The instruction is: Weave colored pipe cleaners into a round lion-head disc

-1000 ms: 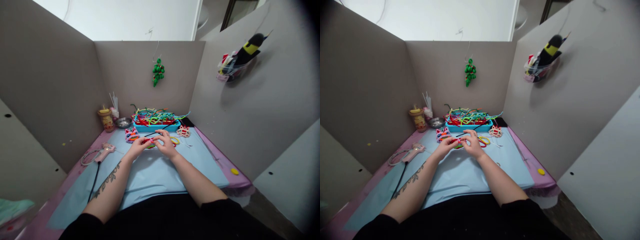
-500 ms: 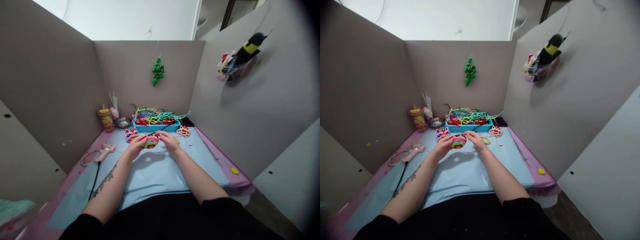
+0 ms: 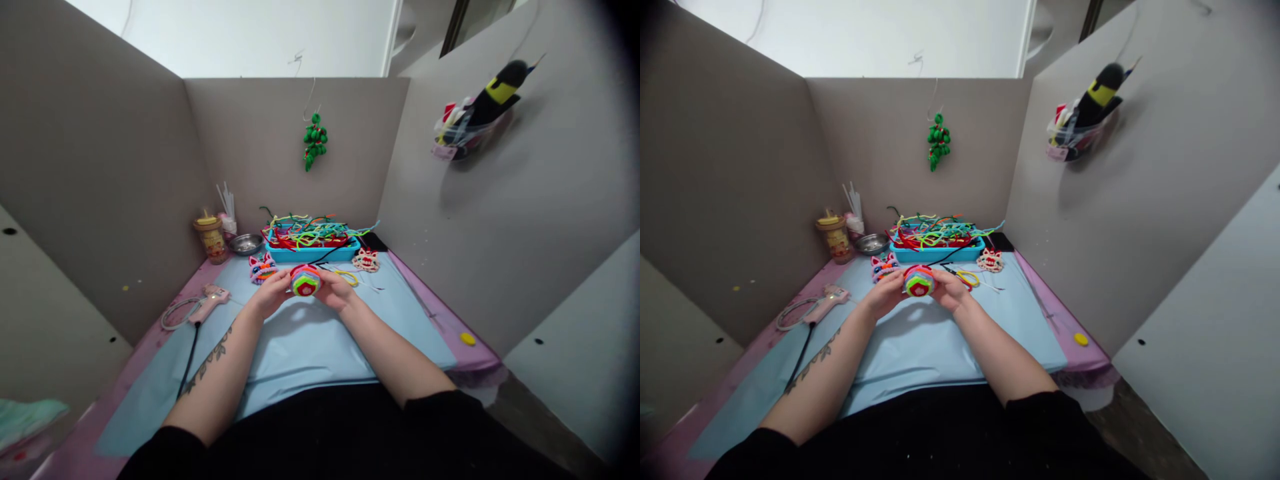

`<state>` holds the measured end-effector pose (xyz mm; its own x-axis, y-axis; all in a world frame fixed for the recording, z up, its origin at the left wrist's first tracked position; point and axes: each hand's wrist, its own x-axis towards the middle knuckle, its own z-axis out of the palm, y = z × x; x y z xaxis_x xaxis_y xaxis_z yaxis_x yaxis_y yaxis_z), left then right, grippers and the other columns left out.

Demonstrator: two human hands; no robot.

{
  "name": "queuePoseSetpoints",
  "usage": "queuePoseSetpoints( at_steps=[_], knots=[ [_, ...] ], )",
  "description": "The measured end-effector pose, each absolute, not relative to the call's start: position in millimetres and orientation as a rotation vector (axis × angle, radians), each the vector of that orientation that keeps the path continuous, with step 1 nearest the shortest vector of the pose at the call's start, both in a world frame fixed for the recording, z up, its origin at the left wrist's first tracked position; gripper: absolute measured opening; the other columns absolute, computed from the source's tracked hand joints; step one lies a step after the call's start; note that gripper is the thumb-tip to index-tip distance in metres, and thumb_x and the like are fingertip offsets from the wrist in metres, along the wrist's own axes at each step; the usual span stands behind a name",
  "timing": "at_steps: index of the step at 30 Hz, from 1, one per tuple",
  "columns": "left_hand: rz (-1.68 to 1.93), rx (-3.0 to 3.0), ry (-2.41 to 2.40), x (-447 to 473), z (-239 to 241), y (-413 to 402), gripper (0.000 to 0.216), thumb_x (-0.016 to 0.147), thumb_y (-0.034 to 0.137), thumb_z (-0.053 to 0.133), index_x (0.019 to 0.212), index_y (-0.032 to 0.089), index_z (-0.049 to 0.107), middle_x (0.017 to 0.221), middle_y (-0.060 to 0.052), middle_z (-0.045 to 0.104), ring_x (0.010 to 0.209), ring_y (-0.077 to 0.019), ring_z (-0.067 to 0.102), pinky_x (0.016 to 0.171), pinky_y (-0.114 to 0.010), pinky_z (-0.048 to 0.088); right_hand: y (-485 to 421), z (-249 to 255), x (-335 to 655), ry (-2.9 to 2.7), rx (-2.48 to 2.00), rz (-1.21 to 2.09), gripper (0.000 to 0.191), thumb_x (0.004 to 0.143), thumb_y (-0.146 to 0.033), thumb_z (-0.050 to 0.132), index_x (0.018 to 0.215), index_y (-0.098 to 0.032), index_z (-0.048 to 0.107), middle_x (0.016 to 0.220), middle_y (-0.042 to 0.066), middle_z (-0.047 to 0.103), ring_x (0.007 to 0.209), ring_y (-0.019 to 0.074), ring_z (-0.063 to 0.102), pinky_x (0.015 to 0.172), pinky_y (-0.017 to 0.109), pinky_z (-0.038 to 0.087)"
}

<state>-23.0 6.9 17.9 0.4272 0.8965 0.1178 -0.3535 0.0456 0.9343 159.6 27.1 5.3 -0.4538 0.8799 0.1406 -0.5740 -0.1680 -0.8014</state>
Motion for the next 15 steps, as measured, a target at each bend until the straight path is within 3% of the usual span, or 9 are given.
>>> queuePoseSetpoints(
  at_steps=[5,15],
  knots=[
    [1.085,1.121,0.539,-25.0,19.3,8.1,0.039,0.068,0.030,0.073,0.104,0.019,0.064,0.108,-0.007,0.061,0.096,-0.0195,0.056,0.085,-0.035,0.044,27.8,6.7,163.7,-0.971,-0.368,1.856,0.024,0.068,-0.026,0.066,0.090,-0.016,0.067,0.090,0.004,0.068,0.082,0.0181,0.060,0.080,0.033,0.048],
    [1.163,1.045,0.536,-23.2,21.3,6.6,0.032,0.063,0.026,0.076,0.092,0.015,0.064,0.085,-0.003,0.062,0.078,-0.0139,0.057,0.075,-0.029,0.044,27.9,4.8,167.1,-0.958,-0.418,1.841,0.019,0.071,-0.021,0.060,0.088,-0.016,0.066,0.087,0.004,0.067,0.077,0.0168,0.059,0.074,0.032,0.048]
  ],
)
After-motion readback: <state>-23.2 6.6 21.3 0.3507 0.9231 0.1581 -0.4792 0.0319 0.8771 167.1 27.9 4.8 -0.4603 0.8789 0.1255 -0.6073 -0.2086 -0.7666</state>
